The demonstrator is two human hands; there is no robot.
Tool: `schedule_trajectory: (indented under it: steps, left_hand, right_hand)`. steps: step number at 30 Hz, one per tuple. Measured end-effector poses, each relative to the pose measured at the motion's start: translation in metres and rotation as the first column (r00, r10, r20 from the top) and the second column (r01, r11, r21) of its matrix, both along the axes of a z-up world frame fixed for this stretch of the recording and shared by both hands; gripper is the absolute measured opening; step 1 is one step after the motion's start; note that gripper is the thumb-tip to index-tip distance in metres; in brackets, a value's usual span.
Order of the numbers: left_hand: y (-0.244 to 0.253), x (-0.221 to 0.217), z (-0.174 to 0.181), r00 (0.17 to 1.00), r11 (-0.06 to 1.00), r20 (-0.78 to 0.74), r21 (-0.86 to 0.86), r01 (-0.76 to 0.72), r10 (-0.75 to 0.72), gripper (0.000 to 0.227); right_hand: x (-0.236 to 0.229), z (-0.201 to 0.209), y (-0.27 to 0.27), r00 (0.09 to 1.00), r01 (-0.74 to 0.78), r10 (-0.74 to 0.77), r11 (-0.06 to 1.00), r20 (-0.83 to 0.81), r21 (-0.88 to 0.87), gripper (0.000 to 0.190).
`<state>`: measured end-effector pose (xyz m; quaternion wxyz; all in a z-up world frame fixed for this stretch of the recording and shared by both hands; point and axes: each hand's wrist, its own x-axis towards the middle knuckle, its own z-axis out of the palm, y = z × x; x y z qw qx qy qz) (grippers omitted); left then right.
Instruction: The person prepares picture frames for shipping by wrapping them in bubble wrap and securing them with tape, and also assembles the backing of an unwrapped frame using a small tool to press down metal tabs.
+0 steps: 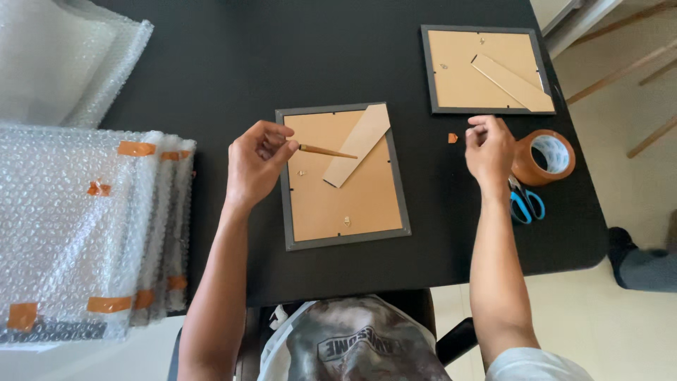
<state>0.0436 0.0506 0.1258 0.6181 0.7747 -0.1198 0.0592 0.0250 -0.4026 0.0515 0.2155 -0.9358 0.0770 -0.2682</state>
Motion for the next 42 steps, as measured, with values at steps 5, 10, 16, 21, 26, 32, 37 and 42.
schedule_trajectory:
  steps: [5,10,16,21,26,32,37,42]
  left_hand:
    - [-0.002,-0.002,-0.028,0.996,0.999,-0.087,-0.037,-0.018,0.015,0.018]
    - [-0.011,-0.001,-0.055,0.987,0.997,-0.149,-0.042,-0.061,0.054,0.018]
    - [-0.019,-0.002,-0.073,0.978,0.986,-0.207,-0.151,-0.063,0.031,0.021]
    - [-0.021,-0.002,-0.08,0.983,0.986,-0.174,-0.143,-0.085,0.06,0.02]
    - [-0.016,-0.004,-0.091,0.978,0.985,-0.196,-0.146,-0.096,0.066,0.019]
    - [-0.017,-0.008,-0.08,0.98,0.99,-0.188,-0.114,-0.086,0.063,0.018]
    - [-0.021,-0.014,-0.078,0.982,0.993,-0.181,-0.084,-0.079,0.063,0.017]
    - [-0.033,-0.017,-0.076,0.992,0.997,-0.113,-0.041,-0.062,0.057,0.017]
  right_hand:
    - [0.013,-0.036,0.02,0.957,-0.03,0.019,0.999,-0.29,-0.035,0.025]
    - [0.03,-0.066,0.063,0.982,-0.16,0.159,0.987,-0.103,-0.002,0.016]
    - [0.021,-0.059,0.074,0.946,-0.302,0.286,0.948,0.152,0.099,0.091]
    - [0.018,-0.07,0.065,0.981,-0.116,0.071,0.962,0.183,0.249,0.075]
    - [0.014,-0.045,0.072,0.985,-0.162,0.145,0.965,0.094,0.208,0.087]
    - [0.005,-0.031,0.069,0.984,-0.179,0.174,0.972,0.044,0.155,0.074]
    - [-0.007,-0.03,0.065,0.963,-0.232,0.251,0.958,-0.1,0.166,0.083]
    - [-0.008,-0.002,0.093,0.922,-0.384,0.375,0.918,0.1,0.102,0.052]
